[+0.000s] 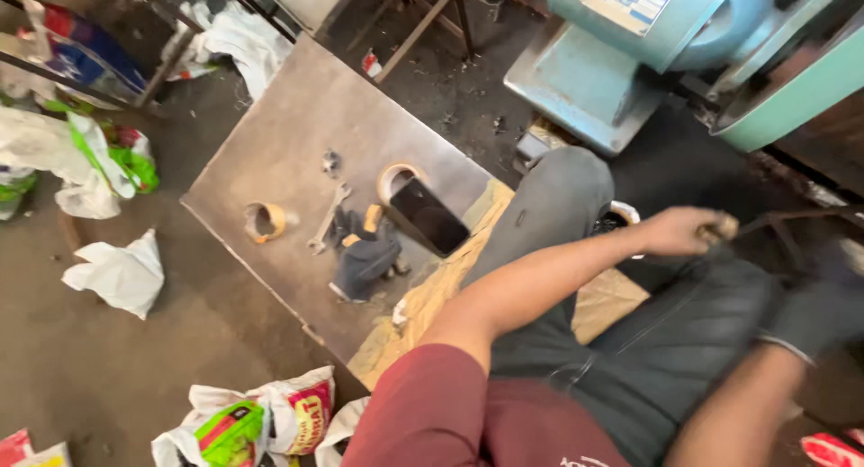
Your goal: The person sits on the floor at a belt grinder and grinds small metal pieces against the moving belt, producing sparks. They hold each piece by hand, reposition it against the belt, and dip or place pieces in a small container between passes, handling the pieces one at a time.
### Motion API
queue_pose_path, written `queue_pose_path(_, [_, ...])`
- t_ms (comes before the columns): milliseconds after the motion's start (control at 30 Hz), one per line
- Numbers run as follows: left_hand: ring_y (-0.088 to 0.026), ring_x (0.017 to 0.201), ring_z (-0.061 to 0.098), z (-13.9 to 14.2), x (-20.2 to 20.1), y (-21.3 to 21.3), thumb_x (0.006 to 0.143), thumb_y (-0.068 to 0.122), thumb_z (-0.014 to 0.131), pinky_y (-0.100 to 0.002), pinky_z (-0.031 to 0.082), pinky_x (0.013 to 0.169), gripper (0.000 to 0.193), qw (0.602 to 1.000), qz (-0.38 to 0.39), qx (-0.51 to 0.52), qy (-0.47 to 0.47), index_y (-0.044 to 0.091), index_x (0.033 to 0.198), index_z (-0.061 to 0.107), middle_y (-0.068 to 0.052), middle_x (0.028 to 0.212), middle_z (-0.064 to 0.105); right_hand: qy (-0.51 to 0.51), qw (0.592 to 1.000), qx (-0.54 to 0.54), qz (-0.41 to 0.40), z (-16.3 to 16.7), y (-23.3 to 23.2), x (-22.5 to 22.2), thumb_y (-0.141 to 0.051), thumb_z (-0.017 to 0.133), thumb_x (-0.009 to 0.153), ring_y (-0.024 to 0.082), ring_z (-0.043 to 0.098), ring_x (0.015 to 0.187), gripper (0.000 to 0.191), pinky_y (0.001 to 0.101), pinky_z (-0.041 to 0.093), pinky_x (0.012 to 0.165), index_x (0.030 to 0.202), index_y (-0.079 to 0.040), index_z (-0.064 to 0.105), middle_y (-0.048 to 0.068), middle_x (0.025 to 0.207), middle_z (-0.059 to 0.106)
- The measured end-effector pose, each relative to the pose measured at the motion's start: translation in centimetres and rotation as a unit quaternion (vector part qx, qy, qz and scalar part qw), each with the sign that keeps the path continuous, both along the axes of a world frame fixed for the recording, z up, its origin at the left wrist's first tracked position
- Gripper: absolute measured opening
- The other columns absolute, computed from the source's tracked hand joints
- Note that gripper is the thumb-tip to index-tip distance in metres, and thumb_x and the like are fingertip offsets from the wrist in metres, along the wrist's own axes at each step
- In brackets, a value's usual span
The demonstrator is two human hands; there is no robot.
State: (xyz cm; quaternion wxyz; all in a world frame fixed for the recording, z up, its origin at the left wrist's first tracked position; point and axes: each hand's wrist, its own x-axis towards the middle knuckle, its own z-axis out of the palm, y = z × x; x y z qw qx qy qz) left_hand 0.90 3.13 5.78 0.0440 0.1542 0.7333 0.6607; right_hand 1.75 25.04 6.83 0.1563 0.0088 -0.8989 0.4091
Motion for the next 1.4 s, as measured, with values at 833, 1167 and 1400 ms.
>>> queue_pose_path(833, [-0.016,0.113,0.068,-0.3,0.4,-3.0,0.084,-0.010,0.064,-0.027,0.055,0.096,0.055,0.974,0.082,0.170,-0.127,0.001,0.137,0.054,-0.008,0.123,0.071,-0.051,0.943,-0.139,0.298,1.1,-5.0,0.4,-0.024,0.067,0.099,0.028,0.071,0.090,0.027,0.0380,0.055,0.080,0.113,-0.001,0.069,0.016,0.098,0.071])
queue_pose_path(1167, [-0.016,0.090,0.056,-10.6,-5.2,-4.9,0.100,0.026,0.062,-0.030,0.045,0.078,0.046,0.953,0.135,0.035,-0.269,-0.003,0.135,0.070,-0.009,0.106,0.064,-0.165,0.971,-0.064,0.161,-4.7,-8.6,-7.1,-0.043,0.067,0.100,0.018,0.066,0.070,0.039,0.0384,0.050,0.065,0.097,-0.005,0.073,0.010,0.077,0.068])
queue_pose_path(1400, [-0.018,0.115,0.059,-10.6,-6.3,-3.4,0.095,0.029,0.059,-0.038,0.050,0.100,0.059,0.882,0.091,0.319,-0.334,0.003,0.147,0.049,-0.006,0.134,0.059,-0.229,0.936,-0.241,0.111,-6.8,-9.1,-11.9,-0.039,0.075,0.090,0.007,0.066,0.080,0.039,0.0307,0.055,0.072,0.098,-0.002,0.076,0.006,0.086,0.076])
